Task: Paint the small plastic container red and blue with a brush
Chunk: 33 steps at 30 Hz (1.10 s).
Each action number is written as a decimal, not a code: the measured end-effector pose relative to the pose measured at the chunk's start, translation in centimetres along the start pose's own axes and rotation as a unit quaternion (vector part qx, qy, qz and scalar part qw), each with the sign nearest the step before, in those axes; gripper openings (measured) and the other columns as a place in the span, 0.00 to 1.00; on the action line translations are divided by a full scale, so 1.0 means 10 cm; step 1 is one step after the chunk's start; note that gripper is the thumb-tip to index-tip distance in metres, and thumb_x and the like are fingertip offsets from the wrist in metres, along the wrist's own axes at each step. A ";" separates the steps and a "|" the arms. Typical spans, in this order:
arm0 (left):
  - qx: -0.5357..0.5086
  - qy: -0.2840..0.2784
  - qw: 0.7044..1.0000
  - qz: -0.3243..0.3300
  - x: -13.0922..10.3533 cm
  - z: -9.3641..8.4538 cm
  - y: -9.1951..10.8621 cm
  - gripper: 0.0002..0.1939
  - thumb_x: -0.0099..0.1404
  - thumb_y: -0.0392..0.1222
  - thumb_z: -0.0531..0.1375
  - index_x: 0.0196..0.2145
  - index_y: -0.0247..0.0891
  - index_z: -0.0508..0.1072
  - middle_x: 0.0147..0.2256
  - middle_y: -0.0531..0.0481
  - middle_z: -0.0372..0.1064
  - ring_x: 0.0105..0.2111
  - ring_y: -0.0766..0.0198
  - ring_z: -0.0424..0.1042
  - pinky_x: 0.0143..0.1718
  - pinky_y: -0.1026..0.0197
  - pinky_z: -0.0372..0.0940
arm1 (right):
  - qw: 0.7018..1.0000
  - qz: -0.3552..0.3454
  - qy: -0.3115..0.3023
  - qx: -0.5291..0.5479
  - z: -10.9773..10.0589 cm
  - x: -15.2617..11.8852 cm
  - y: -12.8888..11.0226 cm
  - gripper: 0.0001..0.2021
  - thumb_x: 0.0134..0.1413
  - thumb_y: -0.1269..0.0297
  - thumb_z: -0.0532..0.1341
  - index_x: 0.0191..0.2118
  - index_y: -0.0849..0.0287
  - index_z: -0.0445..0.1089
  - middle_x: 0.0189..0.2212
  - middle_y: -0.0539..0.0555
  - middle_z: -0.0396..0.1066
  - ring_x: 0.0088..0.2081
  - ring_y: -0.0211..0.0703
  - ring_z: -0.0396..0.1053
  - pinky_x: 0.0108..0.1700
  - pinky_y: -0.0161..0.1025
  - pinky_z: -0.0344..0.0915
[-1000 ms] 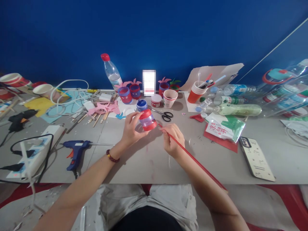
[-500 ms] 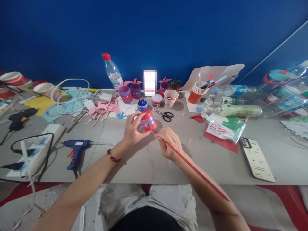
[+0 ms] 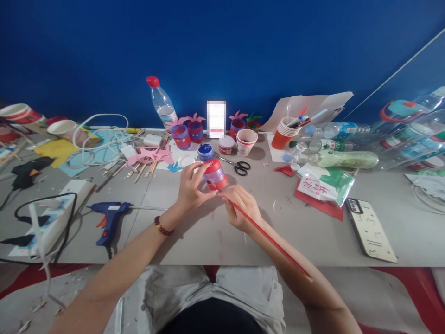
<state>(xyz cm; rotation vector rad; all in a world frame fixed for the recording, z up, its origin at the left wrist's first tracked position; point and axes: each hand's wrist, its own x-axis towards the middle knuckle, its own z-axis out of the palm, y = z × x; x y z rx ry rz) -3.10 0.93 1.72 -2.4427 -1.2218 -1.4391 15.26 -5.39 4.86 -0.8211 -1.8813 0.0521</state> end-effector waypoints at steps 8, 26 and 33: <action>0.005 -0.009 1.000 -0.020 0.01 -0.02 0.00 0.39 0.52 0.44 0.71 0.59 0.43 0.62 0.51 0.41 0.65 0.50 0.49 0.67 0.52 0.46 0.66 | 0.997 -0.010 0.040 -0.063 -0.08 0.07 0.02 0.10 0.63 0.73 0.52 0.39 0.55 0.69 0.27 0.53 0.72 0.28 0.43 0.70 0.32 0.41 0.68; 0.014 -0.027 0.999 -0.016 -0.03 0.01 0.01 0.41 0.49 0.42 0.72 0.59 0.41 0.63 0.52 0.39 0.64 0.51 0.47 0.66 0.53 0.45 0.65 | 1.000 -0.021 -0.018 -0.002 0.04 -0.03 0.01 0.09 0.63 0.75 0.54 0.42 0.56 0.69 0.30 0.54 0.74 0.34 0.44 0.72 0.37 0.42 0.71; 0.019 -0.009 1.000 -0.002 -0.01 -0.01 0.00 0.39 0.51 0.42 0.72 0.59 0.41 0.63 0.51 0.40 0.65 0.49 0.49 0.67 0.52 0.46 0.66 | 0.999 -0.014 0.016 -0.043 -0.05 0.06 0.00 0.10 0.63 0.74 0.52 0.39 0.56 0.69 0.28 0.53 0.73 0.31 0.43 0.72 0.33 0.40 0.69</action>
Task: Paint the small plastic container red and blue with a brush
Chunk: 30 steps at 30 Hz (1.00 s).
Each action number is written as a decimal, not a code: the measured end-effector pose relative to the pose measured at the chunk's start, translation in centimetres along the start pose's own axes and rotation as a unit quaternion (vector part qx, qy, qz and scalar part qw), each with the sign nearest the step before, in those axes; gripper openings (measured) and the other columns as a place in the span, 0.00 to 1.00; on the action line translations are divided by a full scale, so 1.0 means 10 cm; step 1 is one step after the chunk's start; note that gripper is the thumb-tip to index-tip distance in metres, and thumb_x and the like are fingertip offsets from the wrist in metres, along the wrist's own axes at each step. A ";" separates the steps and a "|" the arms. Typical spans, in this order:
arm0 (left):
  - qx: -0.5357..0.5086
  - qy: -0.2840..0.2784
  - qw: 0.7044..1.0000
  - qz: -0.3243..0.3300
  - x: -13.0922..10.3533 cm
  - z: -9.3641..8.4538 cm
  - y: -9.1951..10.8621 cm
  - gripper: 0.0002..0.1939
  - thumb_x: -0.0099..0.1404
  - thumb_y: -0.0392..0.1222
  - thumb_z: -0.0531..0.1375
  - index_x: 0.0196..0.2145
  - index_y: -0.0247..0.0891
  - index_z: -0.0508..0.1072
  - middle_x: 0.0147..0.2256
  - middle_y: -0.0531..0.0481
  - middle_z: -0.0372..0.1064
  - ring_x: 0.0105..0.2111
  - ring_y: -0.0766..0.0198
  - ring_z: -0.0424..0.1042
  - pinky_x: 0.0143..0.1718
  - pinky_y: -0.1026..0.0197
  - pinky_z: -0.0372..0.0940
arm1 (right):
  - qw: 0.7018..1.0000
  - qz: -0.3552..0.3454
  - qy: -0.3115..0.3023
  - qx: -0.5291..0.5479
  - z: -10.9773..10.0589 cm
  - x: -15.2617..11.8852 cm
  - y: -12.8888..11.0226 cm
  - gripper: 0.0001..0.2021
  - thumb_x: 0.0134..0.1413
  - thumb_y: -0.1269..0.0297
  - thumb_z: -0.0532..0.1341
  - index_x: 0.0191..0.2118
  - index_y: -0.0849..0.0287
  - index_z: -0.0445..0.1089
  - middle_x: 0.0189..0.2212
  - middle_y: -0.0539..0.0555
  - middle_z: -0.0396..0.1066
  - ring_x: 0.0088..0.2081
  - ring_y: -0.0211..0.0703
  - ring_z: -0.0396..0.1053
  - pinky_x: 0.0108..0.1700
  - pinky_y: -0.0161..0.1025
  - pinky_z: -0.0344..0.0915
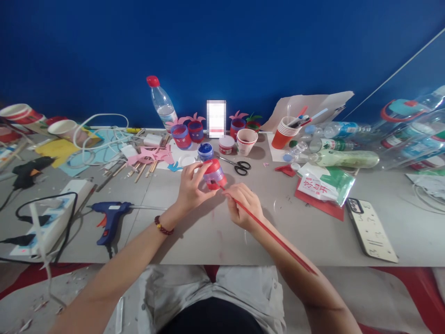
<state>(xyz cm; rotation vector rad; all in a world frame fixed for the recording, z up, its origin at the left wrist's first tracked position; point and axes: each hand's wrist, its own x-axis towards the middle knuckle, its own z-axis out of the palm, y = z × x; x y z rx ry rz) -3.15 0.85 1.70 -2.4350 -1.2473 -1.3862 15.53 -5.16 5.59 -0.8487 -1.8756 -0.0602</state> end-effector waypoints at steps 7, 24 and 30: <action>0.000 0.016 1.000 0.004 0.02 -0.01 -0.02 0.41 0.51 0.43 0.72 0.59 0.41 0.61 0.50 0.40 0.65 0.48 0.50 0.68 0.50 0.48 0.66 | 0.998 0.024 0.036 -0.047 -0.06 0.00 0.13 0.09 0.62 0.74 0.53 0.37 0.55 0.68 0.26 0.52 0.72 0.29 0.42 0.69 0.32 0.40 0.67; -0.009 0.022 1.000 -0.003 0.02 -0.01 -0.01 0.41 0.49 0.39 0.72 0.59 0.41 0.63 0.49 0.41 0.65 0.47 0.50 0.68 0.50 0.47 0.68 | 0.998 -0.005 -0.015 0.066 0.04 -0.12 0.04 0.09 0.64 0.73 0.53 0.42 0.56 0.69 0.29 0.54 0.72 0.34 0.44 0.71 0.37 0.43 0.71; -0.022 0.038 0.999 0.006 0.03 -0.01 0.00 0.40 0.50 0.41 0.72 0.58 0.41 0.62 0.49 0.41 0.65 0.48 0.51 0.68 0.49 0.48 0.67 | 0.998 0.005 0.009 0.055 0.00 -0.01 0.01 0.10 0.64 0.74 0.52 0.42 0.55 0.69 0.30 0.54 0.73 0.33 0.43 0.71 0.35 0.41 0.70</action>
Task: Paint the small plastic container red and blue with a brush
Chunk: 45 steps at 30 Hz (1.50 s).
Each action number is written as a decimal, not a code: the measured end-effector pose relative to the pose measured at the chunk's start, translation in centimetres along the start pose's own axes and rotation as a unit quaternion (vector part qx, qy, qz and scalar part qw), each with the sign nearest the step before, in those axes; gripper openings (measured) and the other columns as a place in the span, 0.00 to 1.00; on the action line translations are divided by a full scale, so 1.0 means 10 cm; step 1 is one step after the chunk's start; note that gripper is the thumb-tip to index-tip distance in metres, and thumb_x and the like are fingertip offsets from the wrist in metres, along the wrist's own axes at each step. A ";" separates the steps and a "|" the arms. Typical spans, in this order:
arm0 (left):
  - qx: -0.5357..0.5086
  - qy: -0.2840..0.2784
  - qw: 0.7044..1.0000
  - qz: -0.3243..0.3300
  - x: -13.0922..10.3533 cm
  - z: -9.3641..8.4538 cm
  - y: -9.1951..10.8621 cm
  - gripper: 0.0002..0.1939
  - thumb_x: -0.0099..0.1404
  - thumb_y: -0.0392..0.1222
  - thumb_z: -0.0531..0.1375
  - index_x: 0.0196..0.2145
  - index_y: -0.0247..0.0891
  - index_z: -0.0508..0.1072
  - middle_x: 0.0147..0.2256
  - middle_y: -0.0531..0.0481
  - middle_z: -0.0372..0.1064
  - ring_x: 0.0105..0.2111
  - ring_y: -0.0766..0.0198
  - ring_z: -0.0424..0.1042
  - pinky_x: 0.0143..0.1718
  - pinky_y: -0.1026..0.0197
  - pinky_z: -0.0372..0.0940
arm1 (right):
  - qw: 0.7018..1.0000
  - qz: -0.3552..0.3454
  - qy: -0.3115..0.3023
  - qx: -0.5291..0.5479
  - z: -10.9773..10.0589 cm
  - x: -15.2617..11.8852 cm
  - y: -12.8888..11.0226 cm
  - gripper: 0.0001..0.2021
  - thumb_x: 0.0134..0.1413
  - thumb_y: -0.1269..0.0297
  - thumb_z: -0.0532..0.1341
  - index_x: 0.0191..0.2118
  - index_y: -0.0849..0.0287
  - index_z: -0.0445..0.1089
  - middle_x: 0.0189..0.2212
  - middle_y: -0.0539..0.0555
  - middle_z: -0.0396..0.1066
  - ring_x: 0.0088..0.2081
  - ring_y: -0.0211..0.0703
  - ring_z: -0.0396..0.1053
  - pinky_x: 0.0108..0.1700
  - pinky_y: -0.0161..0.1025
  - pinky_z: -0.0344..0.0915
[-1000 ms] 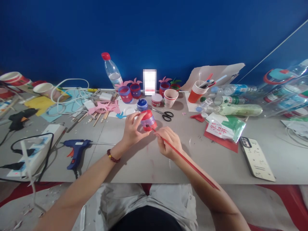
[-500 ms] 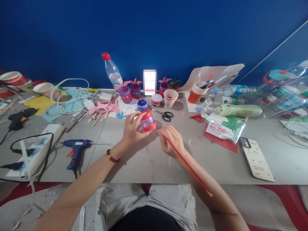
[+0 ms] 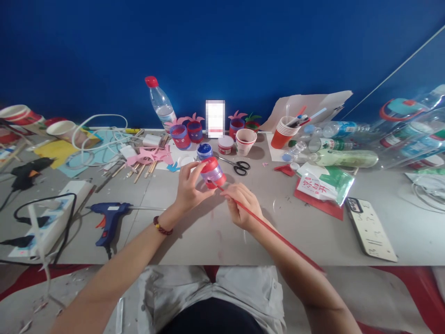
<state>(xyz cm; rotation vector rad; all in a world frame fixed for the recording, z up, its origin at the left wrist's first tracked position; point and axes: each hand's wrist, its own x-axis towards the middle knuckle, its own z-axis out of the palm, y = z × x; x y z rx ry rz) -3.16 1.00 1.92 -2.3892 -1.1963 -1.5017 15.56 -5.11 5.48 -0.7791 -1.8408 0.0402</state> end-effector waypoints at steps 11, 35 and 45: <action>-0.013 -0.002 1.000 -0.009 -0.01 0.00 -0.05 0.42 0.52 0.45 0.72 0.60 0.44 0.59 0.51 0.42 0.64 0.50 0.51 0.68 0.51 0.49 0.66 | 0.993 0.047 0.062 -0.084 -0.11 0.04 0.11 0.10 0.62 0.76 0.52 0.36 0.56 0.68 0.27 0.51 0.71 0.31 0.40 0.71 0.35 0.38 0.69; 0.022 -0.015 1.000 -0.007 -0.02 0.00 0.00 0.41 0.50 0.43 0.72 0.59 0.43 0.61 0.50 0.41 0.64 0.49 0.49 0.68 0.51 0.47 0.66 | 1.000 0.018 0.001 0.011 -0.01 0.01 0.02 0.10 0.65 0.73 0.52 0.42 0.56 0.70 0.30 0.54 0.74 0.32 0.43 0.72 0.35 0.41 0.71; 0.019 -0.007 1.000 0.001 -0.01 0.00 -0.03 0.41 0.51 0.46 0.72 0.60 0.44 0.60 0.50 0.41 0.64 0.48 0.51 0.68 0.51 0.48 0.65 | 0.995 0.056 0.044 -0.071 -0.12 0.05 0.13 0.11 0.65 0.72 0.52 0.37 0.56 0.70 0.27 0.52 0.72 0.31 0.43 0.72 0.35 0.40 0.69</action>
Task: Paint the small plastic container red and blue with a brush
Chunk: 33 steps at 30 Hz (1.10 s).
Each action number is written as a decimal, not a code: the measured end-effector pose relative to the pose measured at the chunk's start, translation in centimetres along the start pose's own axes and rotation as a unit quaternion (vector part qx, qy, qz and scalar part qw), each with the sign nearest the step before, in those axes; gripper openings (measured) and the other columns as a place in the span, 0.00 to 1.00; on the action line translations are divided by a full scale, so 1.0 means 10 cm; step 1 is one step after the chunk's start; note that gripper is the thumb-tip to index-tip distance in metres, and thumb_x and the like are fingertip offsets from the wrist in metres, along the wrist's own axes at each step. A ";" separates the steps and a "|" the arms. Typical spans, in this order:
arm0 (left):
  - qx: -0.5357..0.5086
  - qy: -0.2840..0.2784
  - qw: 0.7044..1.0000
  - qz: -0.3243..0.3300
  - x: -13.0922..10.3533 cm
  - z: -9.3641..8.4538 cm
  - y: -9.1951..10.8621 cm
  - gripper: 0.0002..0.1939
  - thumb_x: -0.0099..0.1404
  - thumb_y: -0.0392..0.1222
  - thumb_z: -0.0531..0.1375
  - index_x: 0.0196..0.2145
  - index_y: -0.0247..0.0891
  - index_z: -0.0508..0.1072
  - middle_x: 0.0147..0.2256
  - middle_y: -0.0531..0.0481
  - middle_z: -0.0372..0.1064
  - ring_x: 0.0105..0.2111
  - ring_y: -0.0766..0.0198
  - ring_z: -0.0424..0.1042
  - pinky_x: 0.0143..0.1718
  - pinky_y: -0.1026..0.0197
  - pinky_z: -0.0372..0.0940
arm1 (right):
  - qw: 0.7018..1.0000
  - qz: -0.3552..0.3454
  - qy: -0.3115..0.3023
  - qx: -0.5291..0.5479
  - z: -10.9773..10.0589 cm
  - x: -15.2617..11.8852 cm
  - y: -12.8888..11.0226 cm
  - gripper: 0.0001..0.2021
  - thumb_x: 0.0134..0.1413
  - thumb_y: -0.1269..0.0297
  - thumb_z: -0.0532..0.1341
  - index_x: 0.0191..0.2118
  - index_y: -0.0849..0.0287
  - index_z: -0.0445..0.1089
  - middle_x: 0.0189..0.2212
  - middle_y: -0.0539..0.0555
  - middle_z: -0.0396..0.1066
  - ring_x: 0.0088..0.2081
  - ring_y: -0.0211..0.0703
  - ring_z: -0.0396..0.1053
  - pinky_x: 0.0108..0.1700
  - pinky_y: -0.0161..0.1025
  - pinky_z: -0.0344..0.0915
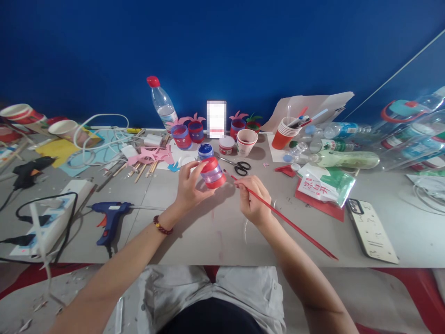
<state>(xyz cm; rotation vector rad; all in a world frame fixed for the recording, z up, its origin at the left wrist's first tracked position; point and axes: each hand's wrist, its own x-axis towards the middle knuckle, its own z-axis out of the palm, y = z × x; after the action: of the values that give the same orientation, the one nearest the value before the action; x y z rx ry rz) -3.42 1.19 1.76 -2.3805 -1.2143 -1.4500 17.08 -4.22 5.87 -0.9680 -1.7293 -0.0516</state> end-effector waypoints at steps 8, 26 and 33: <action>-0.004 -0.011 1.000 0.002 -0.02 0.00 0.02 0.42 0.51 0.45 0.72 0.60 0.44 0.60 0.51 0.41 0.64 0.50 0.49 0.67 0.52 0.47 0.66 | 0.997 -0.049 -0.043 0.035 0.06 -0.13 0.02 0.10 0.63 0.74 0.53 0.41 0.56 0.69 0.31 0.55 0.73 0.33 0.44 0.70 0.37 0.42 0.69; 0.003 -0.029 1.000 -0.012 -0.04 0.02 0.03 0.41 0.51 0.47 0.72 0.59 0.43 0.62 0.51 0.40 0.64 0.50 0.48 0.68 0.52 0.46 0.66 | 0.997 -0.034 -0.047 0.053 0.08 -0.04 -0.15 0.11 0.65 0.72 0.51 0.40 0.55 0.70 0.29 0.53 0.74 0.32 0.43 0.72 0.34 0.41 0.70; -0.009 -0.006 1.000 -0.027 -0.02 0.01 0.01 0.42 0.50 0.45 0.72 0.60 0.43 0.61 0.49 0.41 0.63 0.49 0.51 0.68 0.51 0.48 0.67 | 1.000 -0.013 0.005 -0.017 0.02 -0.02 -0.07 0.11 0.65 0.72 0.51 0.36 0.55 0.69 0.26 0.52 0.71 0.30 0.43 0.71 0.34 0.41 0.68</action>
<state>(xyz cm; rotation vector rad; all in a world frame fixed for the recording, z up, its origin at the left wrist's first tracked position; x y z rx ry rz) -3.34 1.09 1.61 -2.3900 -1.2832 -1.4685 16.50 -4.67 5.92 -0.9679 -1.7378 -0.1023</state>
